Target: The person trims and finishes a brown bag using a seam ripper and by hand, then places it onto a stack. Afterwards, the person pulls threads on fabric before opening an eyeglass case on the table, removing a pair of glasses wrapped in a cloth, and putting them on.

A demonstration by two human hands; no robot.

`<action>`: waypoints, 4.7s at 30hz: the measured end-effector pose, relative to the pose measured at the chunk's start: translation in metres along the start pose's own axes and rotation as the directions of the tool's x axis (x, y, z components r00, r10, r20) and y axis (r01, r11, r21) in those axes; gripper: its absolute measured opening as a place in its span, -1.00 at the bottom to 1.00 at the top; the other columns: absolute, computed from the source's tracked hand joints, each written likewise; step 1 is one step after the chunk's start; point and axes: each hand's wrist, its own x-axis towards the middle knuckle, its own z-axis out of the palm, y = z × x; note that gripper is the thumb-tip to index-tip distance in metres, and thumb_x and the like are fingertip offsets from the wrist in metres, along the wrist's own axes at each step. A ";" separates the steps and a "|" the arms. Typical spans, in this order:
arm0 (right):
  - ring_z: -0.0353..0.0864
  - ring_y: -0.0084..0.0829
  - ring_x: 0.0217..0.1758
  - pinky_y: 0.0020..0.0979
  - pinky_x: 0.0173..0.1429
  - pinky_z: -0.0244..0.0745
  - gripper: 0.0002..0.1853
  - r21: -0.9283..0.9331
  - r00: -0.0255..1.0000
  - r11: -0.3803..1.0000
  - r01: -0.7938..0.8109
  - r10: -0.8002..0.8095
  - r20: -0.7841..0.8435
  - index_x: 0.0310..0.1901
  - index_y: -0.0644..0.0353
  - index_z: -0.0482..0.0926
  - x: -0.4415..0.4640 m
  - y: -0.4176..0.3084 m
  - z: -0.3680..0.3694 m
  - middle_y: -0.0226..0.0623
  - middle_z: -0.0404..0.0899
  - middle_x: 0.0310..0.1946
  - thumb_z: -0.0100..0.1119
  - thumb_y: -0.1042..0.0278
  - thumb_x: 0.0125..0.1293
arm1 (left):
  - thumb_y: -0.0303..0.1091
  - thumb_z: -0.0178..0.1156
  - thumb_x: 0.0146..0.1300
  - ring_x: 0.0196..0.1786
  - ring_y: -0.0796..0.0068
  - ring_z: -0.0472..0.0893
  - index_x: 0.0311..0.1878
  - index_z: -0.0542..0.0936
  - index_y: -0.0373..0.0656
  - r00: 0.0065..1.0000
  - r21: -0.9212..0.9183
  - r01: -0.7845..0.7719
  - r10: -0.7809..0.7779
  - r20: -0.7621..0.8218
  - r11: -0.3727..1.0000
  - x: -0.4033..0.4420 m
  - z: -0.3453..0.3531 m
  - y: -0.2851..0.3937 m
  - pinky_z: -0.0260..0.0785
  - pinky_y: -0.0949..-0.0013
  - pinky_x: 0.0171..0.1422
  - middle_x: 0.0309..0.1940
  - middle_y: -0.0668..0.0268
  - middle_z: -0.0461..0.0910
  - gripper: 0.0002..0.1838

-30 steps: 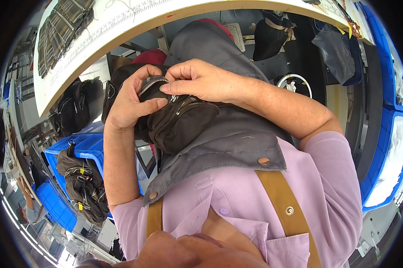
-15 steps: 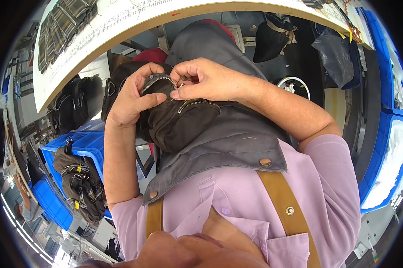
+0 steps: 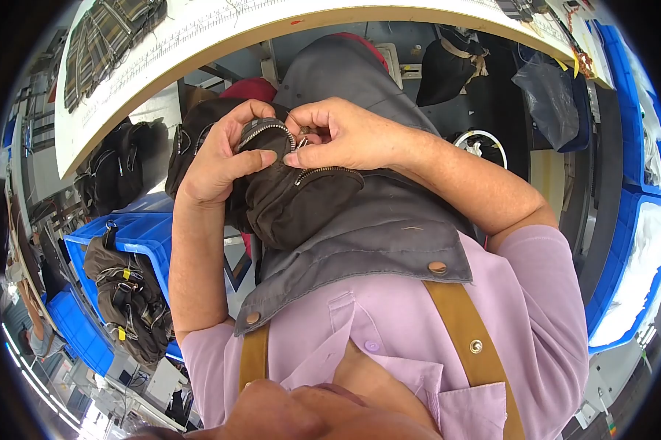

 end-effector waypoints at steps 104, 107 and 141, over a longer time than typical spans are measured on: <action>0.69 -0.22 -0.27 -0.27 -0.15 0.56 -0.86 -0.736 0.973 0.676 0.023 -0.186 -0.140 -0.26 0.19 0.73 -0.119 0.062 -0.074 -0.28 0.69 -0.33 0.44 0.35 0.19 | -0.58 0.37 0.02 -0.10 0.48 0.69 0.04 0.64 -0.35 0.972 -0.020 0.046 -0.050 -0.231 0.999 -0.013 0.005 -0.025 0.48 0.39 0.15 -0.11 0.26 0.73 -0.57; 0.70 -0.25 -0.19 -0.26 -0.10 0.57 -0.76 -0.826 0.941 0.563 -0.027 -0.266 -0.211 -0.16 0.07 0.73 -0.125 0.016 -0.082 -0.35 0.69 -0.26 0.46 0.18 0.19 | -0.53 0.39 0.03 0.00 0.41 0.69 0.10 0.62 -0.34 0.980 0.012 0.058 -0.055 -0.190 0.998 -0.015 -0.004 -0.028 0.47 0.33 0.23 -0.03 0.23 0.72 -0.52; 0.62 -0.53 -0.22 -0.46 -0.10 0.50 -0.80 -0.189 0.863 0.879 0.437 -0.469 -0.187 -0.25 0.28 0.65 -0.050 -0.052 -0.053 -0.28 0.65 -0.31 0.38 0.31 0.28 | -0.55 0.34 0.07 -0.07 0.63 0.61 0.08 0.60 -0.39 1.000 -0.051 0.014 -0.013 0.008 0.999 -0.013 -0.009 -0.022 0.48 0.47 0.14 -0.07 0.32 0.70 -0.56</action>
